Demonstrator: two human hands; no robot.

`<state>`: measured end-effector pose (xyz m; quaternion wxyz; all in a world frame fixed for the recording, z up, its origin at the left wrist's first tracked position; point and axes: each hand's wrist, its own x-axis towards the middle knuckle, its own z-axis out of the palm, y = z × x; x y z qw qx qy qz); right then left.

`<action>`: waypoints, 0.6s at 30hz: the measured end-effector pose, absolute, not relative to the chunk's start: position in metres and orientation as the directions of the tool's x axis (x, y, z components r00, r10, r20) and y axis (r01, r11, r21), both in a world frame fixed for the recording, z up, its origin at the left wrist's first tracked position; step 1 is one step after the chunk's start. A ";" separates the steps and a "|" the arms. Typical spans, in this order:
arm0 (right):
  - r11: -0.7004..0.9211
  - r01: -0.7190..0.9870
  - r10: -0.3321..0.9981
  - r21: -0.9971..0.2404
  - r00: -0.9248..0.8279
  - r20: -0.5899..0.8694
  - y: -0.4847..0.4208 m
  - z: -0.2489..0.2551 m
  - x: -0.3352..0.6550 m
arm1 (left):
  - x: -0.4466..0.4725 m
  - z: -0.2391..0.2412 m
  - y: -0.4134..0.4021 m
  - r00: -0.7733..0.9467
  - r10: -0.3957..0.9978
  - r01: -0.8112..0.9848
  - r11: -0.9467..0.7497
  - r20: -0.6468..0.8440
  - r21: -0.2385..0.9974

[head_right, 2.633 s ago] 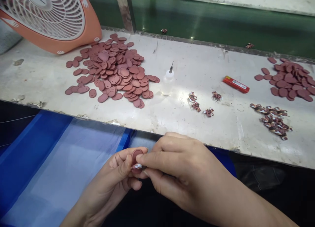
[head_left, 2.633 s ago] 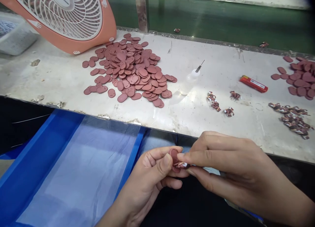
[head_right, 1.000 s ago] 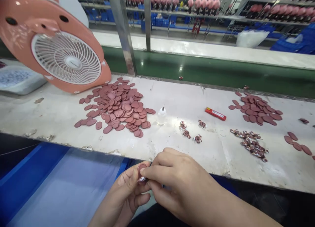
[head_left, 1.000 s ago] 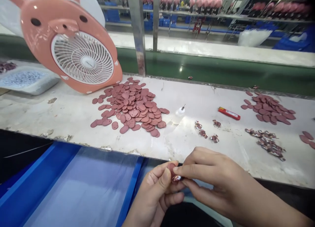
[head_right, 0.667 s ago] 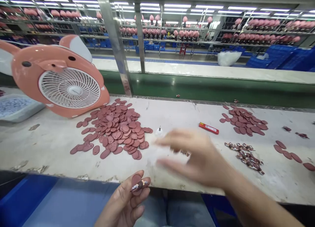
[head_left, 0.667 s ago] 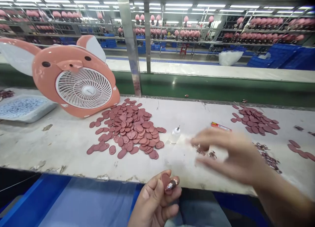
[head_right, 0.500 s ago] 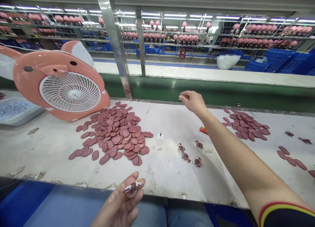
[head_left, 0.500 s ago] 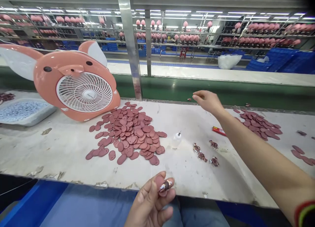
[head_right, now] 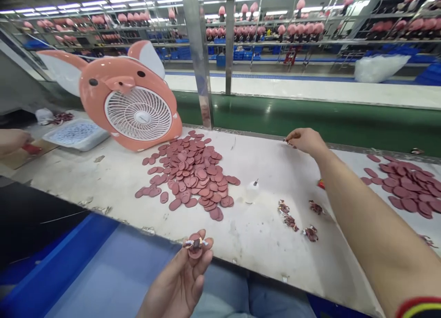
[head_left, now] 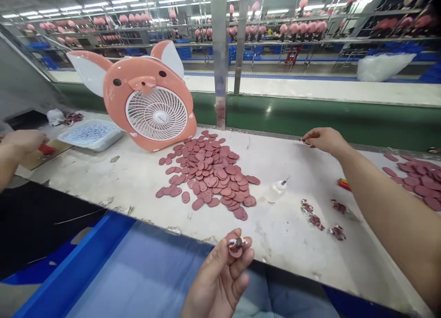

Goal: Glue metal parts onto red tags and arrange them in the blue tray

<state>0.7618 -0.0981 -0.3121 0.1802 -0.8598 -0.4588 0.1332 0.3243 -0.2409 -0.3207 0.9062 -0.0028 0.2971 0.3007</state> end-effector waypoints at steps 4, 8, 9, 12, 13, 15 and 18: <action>-0.422 0.778 0.857 -0.466 0.510 0.075 -0.165 -0.280 0.725 | 0.317 -0.329 -0.247 0.615 0.522 -0.570 0.813 -0.591 0.124; -0.150 0.828 0.840 -0.540 0.395 0.372 -0.246 -0.258 0.629 | 0.312 -0.331 -0.255 0.567 0.515 -0.566 0.811 -0.643 0.150; 0.014 0.829 0.887 -0.559 0.248 0.389 -0.262 -0.258 0.601 | 0.310 -0.330 -0.257 0.560 0.518 -0.555 0.814 -0.646 0.172; 0.379 0.635 0.920 -0.673 -0.176 0.352 -0.293 -0.268 0.532 | 0.305 -0.328 -0.264 0.552 0.536 -0.510 0.823 -0.639 0.249; 0.397 0.574 0.917 -0.716 -0.232 0.324 -0.297 -0.272 0.518 | 0.303 -0.327 -0.266 0.557 0.544 -0.498 0.823 -0.627 0.273; 0.378 0.501 0.923 -0.778 -0.271 0.274 -0.300 -0.279 0.502 | 0.298 -0.326 -0.271 0.573 0.564 -0.481 0.819 -0.594 0.313; 0.370 0.444 0.917 -0.816 -0.315 0.244 -0.300 -0.283 0.497 | 0.294 -0.325 -0.277 0.600 0.586 -0.463 0.809 -0.544 0.361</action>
